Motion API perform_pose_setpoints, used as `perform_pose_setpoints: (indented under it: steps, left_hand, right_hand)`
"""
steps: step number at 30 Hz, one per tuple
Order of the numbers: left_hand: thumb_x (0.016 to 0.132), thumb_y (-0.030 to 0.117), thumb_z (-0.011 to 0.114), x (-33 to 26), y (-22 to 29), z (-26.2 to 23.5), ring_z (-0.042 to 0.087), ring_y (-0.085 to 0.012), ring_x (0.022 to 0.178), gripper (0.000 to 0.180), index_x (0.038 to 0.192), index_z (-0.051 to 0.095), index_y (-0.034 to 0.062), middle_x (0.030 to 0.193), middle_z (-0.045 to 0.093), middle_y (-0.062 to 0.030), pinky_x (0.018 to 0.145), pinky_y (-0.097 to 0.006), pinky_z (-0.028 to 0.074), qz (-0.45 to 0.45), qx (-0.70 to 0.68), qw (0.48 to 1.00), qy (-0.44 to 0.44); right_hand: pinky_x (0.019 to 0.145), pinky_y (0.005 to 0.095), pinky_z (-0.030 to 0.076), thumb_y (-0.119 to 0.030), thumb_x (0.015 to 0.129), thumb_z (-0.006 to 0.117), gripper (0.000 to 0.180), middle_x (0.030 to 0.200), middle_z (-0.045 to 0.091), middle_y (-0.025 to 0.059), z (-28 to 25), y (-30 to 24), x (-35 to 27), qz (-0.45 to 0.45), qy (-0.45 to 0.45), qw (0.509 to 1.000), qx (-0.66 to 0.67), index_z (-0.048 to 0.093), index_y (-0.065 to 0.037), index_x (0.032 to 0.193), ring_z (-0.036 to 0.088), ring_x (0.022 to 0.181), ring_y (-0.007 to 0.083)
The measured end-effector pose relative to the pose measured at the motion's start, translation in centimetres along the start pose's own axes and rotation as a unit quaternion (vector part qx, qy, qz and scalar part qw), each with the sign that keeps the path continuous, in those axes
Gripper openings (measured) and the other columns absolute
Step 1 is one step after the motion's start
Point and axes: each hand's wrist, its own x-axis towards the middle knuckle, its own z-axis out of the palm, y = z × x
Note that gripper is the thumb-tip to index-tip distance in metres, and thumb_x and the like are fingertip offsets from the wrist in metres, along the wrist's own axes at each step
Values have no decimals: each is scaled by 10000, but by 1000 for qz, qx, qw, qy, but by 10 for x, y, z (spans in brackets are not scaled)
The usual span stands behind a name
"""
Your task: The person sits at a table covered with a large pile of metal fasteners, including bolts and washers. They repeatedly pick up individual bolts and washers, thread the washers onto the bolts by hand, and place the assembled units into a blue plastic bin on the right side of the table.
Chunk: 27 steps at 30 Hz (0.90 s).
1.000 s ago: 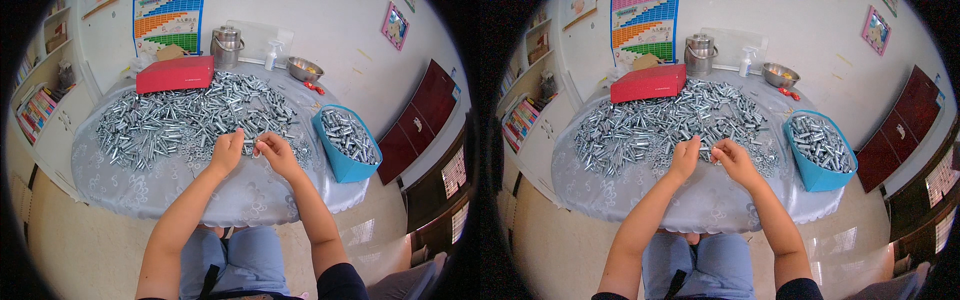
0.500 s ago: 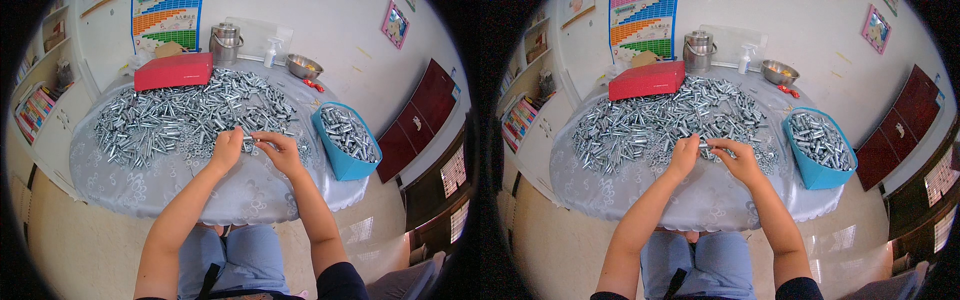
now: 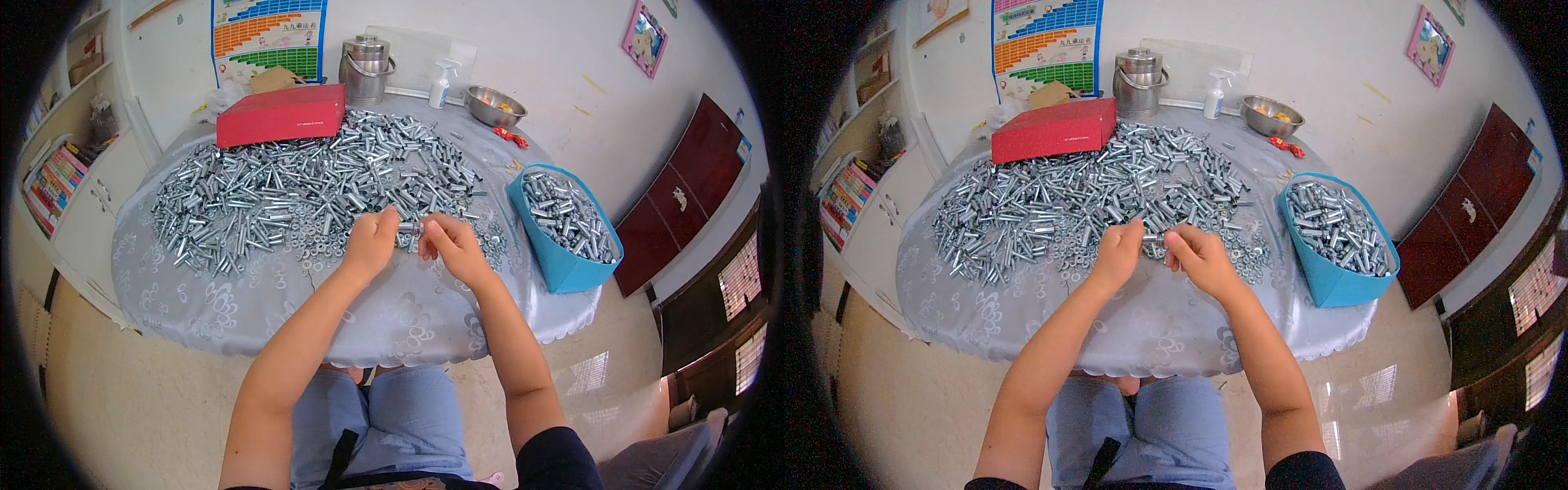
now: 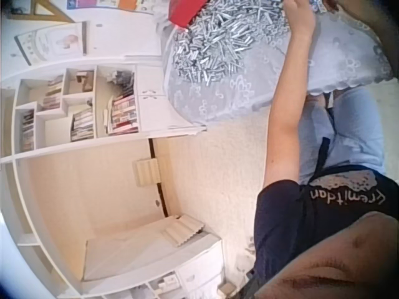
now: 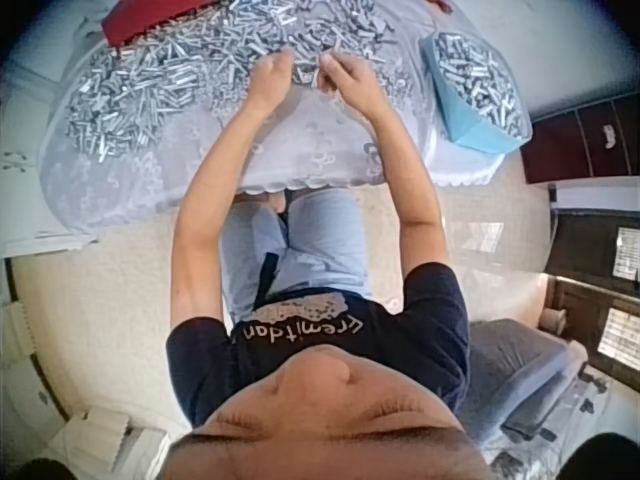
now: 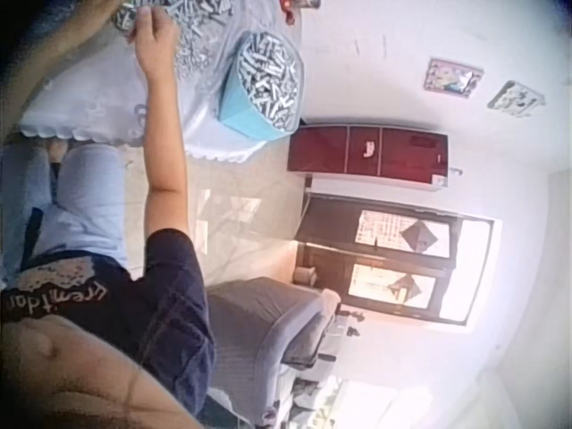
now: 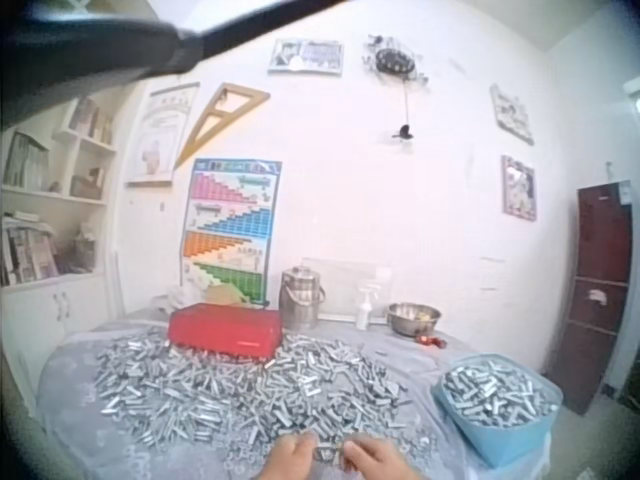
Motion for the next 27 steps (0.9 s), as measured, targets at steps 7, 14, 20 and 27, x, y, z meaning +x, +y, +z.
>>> perform_pose_setpoints:
  steps: [7, 14, 20, 27]
  left_hand:
    - [889, 335, 368, 0, 0, 1, 335, -134, 474, 497, 536, 411, -12, 466, 375, -32, 484, -338, 303, -15, -2, 1000, -23]
    - [886, 335, 370, 0, 0, -1, 335, -128, 483, 490, 540, 410, -10, 470, 373, -26, 491, -339, 304, -17, 0, 999, -46]
    - [882, 333, 374, 1, -5, -2, 333, -124, 486, 486, 536, 406, -6, 476, 377, -28, 490, -330, 300, -28, 2, 998, -57]
    - [879, 337, 384, 0, -4, -1, 322, -115, 486, 487, 526, 396, 2, 475, 374, -18, 485, -322, 292, -52, -7, 997, -52]
  right_hand:
    - [477, 219, 364, -303, 891, 474, 329, 584, 519, 15, -5, -5, 0, 58, -31, 997, -50, 571, -11, 774, 456, 512, 69]
    - [446, 221, 336, -299, 875, 505, 331, 547, 488, 6, -6, -6, -1, 106, -50, 992, -55, 562, -15, 717, 441, 486, 62]
    - [441, 222, 336, -292, 885, 497, 328, 544, 473, 0, -1, -3, 0, 53, -43, 998, -14, 548, -15, 717, 428, 469, 65]
    - [468, 209, 336, -285, 888, 497, 307, 580, 482, -6, 0, 0, 2, 33, -11, 999, -9, 545, -17, 746, 414, 500, 55]
